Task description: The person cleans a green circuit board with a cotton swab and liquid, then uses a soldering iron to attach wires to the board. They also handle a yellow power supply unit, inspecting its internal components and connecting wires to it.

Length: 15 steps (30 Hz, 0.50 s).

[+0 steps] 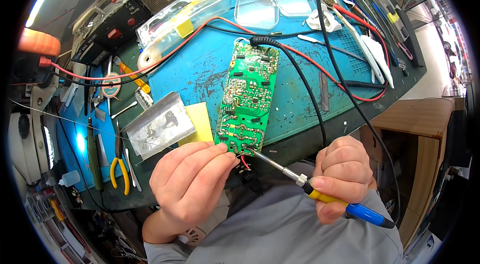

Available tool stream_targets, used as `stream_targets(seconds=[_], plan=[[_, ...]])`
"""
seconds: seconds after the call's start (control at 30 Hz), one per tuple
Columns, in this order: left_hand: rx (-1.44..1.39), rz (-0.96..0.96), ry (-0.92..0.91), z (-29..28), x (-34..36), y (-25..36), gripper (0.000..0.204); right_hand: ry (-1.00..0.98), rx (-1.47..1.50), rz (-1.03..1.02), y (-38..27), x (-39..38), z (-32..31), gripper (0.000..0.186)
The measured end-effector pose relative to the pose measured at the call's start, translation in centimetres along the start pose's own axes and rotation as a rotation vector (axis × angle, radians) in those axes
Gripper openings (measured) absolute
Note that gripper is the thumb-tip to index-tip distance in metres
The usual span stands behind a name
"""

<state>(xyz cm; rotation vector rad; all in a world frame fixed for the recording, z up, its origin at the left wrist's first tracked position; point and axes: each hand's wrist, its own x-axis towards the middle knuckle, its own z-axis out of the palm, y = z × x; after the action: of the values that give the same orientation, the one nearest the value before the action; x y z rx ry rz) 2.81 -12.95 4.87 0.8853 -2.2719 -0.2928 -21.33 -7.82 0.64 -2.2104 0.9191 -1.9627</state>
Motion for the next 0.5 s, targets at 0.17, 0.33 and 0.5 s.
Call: stream_targets(seconds=[0.17,0.33,0.5], plan=[[-0.007,-0.005,-0.005,-0.06,-0.01,-0.02,0.026,0.011,0.004,-0.003,0.06,-0.07,0.1,0.039],[-0.009,-0.008,-0.003,-0.06,-0.07,0.06,0.027,0.029,0.006,-0.006,0.05,-0.07,0.3,0.04],[-0.002,-0.007,-0.008,-0.12,-0.04,0.11,0.027,0.104,0.031,-0.025,0.15,-0.17,0.29,0.043]])
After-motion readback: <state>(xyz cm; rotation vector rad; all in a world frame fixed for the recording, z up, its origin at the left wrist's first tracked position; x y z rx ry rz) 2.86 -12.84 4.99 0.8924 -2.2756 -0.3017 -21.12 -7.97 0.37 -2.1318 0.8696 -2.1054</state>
